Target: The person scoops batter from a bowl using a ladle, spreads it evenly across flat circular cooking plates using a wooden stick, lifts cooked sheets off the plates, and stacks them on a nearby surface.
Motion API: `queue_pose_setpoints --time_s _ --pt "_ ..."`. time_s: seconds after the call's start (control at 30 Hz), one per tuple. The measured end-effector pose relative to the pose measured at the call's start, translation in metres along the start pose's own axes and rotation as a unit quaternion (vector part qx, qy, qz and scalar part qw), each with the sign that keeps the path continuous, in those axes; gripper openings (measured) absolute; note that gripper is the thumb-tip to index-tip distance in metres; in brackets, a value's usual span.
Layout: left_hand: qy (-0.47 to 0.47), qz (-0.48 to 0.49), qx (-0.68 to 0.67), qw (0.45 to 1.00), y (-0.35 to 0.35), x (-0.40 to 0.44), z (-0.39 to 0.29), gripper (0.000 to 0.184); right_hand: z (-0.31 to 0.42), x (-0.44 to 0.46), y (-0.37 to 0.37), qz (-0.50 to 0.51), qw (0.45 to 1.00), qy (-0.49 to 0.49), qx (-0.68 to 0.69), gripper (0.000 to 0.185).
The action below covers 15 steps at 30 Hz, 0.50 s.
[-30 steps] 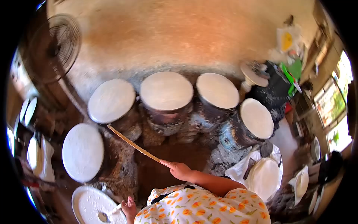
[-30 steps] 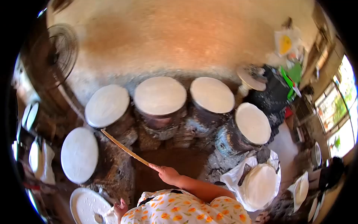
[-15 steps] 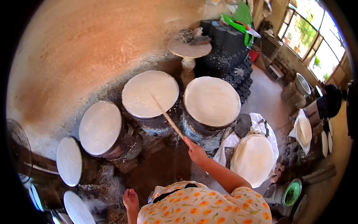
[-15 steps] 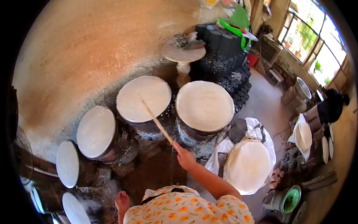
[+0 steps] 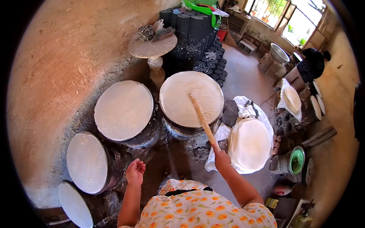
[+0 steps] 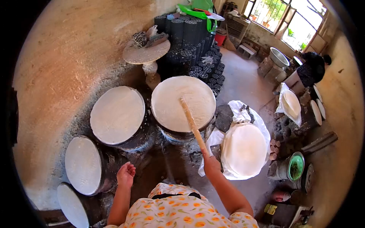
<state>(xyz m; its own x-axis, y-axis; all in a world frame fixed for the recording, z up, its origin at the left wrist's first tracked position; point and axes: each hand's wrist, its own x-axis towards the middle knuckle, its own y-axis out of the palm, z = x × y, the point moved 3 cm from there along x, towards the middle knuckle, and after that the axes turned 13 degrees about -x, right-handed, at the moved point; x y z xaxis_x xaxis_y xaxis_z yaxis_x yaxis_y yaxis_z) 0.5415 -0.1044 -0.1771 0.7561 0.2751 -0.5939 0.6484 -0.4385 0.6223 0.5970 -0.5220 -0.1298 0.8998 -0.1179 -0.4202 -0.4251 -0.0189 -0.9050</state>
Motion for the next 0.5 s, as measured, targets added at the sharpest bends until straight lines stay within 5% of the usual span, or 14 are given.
queue_pose_setpoints --time_s 0.17,0.37,0.5 --pt "-0.037 0.105 0.065 0.992 0.065 0.032 0.001 0.025 0.023 0.022 -0.008 -0.061 0.997 0.037 0.019 0.068" --pt "-0.029 0.179 0.143 0.973 0.120 0.060 -0.003 0.028 0.030 0.011 0.006 -0.092 0.989 -0.039 0.105 0.074" --pt "0.008 0.216 0.193 0.957 0.157 0.095 -0.004 0.026 0.025 -0.031 0.020 -0.017 0.988 -0.041 0.145 0.075"
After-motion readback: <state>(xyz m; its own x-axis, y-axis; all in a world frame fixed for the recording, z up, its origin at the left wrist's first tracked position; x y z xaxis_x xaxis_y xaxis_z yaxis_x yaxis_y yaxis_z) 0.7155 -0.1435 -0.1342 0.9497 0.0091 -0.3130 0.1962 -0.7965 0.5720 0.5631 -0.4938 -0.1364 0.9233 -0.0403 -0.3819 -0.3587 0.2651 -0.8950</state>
